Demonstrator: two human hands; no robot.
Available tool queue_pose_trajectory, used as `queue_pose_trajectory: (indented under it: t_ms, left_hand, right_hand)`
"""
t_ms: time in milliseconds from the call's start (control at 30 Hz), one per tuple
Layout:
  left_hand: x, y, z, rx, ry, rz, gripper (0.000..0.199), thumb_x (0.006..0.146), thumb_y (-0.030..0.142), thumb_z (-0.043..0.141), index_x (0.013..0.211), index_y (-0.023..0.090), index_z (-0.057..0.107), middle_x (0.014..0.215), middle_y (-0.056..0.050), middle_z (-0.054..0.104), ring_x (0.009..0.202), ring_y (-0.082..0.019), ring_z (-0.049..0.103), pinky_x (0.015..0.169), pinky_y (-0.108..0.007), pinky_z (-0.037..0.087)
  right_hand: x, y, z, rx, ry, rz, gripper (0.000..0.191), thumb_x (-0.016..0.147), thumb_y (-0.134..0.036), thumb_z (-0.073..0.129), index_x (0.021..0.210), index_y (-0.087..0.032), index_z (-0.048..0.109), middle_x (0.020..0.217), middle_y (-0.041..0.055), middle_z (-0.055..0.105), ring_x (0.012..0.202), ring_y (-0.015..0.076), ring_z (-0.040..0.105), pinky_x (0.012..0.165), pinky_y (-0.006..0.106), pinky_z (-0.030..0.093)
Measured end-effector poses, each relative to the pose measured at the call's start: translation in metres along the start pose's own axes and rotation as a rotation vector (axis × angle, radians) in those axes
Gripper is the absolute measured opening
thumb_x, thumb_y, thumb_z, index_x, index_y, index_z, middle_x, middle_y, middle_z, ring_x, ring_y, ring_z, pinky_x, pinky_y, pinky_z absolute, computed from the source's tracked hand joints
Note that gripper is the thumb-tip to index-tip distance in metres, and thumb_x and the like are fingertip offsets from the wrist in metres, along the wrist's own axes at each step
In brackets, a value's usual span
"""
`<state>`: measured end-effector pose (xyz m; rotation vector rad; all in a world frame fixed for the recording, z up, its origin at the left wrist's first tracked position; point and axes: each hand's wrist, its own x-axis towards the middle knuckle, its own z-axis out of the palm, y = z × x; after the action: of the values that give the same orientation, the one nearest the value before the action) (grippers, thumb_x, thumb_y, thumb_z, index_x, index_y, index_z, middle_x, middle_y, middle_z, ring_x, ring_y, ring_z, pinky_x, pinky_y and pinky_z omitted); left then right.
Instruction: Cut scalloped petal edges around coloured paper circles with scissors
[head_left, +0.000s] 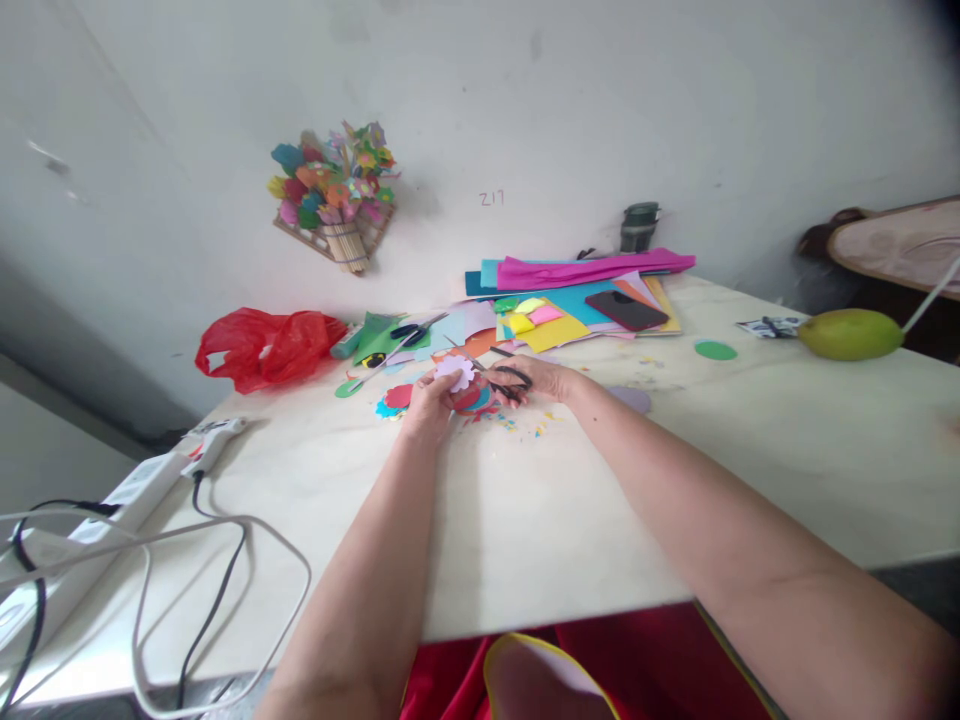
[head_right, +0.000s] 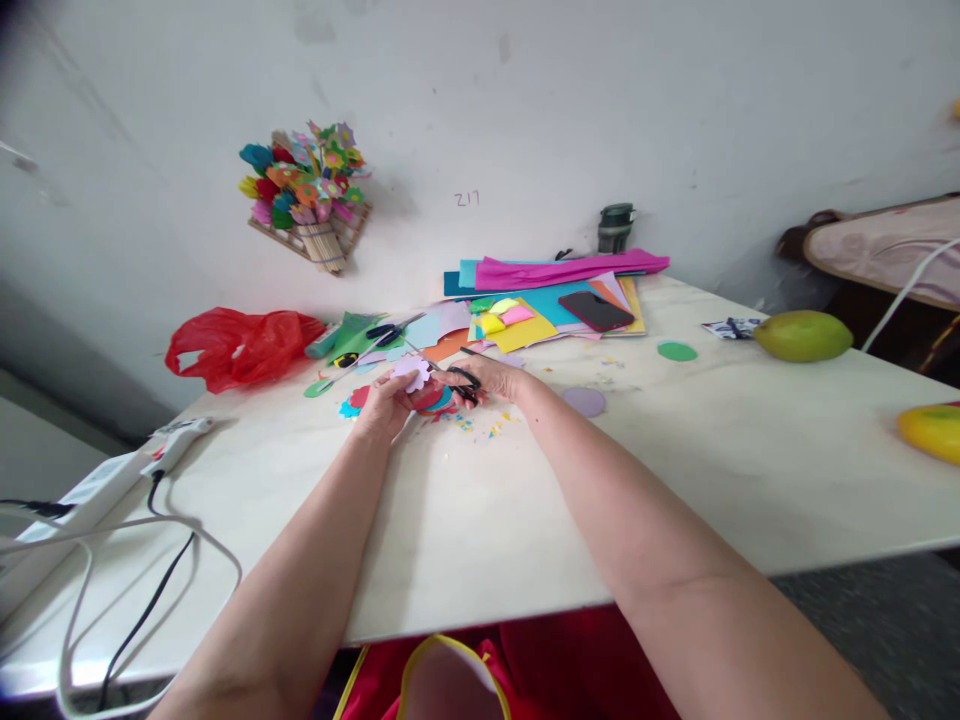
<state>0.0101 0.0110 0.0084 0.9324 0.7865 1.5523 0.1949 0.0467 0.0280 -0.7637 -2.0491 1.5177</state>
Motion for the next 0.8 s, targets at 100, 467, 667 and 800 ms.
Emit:
queue_pose_trajectory:
  t_ms: [100, 467, 667, 800]
  left_hand:
    - [-0.0015, 0.001, 0.0011, 0.006, 0.0, -0.001, 0.023, 0.056, 0.017, 0.075, 0.077, 0.012, 0.067, 0.073, -0.006, 0.071, 0.067, -0.018, 0.068, 0.068, -0.032, 0.058]
    - [-0.0015, 0.0007, 0.0016, -0.002, -0.002, -0.006, 0.024, 0.056, 0.016, 0.075, 0.078, 0.012, 0.067, 0.071, -0.005, 0.07, 0.068, -0.019, 0.068, 0.072, -0.035, 0.058]
    - [-0.0006, 0.0004, 0.0013, 0.0, 0.013, 0.001, 0.023, 0.057, 0.016, 0.076, 0.077, 0.012, 0.066, 0.07, -0.005, 0.069, 0.069, -0.02, 0.068, 0.075, -0.038, 0.057]
    - [0.0007, -0.0007, -0.0005, -0.001, 0.022, 0.012, 0.021, 0.057, 0.015, 0.075, 0.076, 0.012, 0.067, 0.072, -0.005, 0.07, 0.067, -0.018, 0.067, 0.074, -0.036, 0.057]
  right_hand:
    - [0.0019, 0.0027, -0.0007, 0.002, -0.005, -0.003, 0.033, 0.085, -0.046, 0.056, 0.082, -0.014, 0.057, 0.058, 0.0008, 0.061, 0.041, 0.0081, 0.053, 0.032, 0.016, 0.033]
    - [0.0024, 0.0019, 0.0003, -0.014, 0.022, 0.0, 0.027, 0.084, -0.04, 0.058, 0.079, -0.013, 0.058, 0.055, -0.0006, 0.06, 0.039, 0.0064, 0.051, 0.03, 0.014, 0.03]
    - [0.0022, 0.0009, 0.0008, -0.02, 0.031, -0.004, 0.028, 0.085, -0.04, 0.057, 0.076, -0.014, 0.057, 0.053, -0.0009, 0.059, 0.039, 0.006, 0.051, 0.03, 0.014, 0.029]
    - [0.0017, -0.0005, 0.0008, -0.013, 0.044, -0.003, 0.03, 0.087, -0.041, 0.055, 0.081, -0.012, 0.06, 0.054, 0.0005, 0.06, 0.039, 0.0073, 0.051, 0.03, 0.015, 0.031]
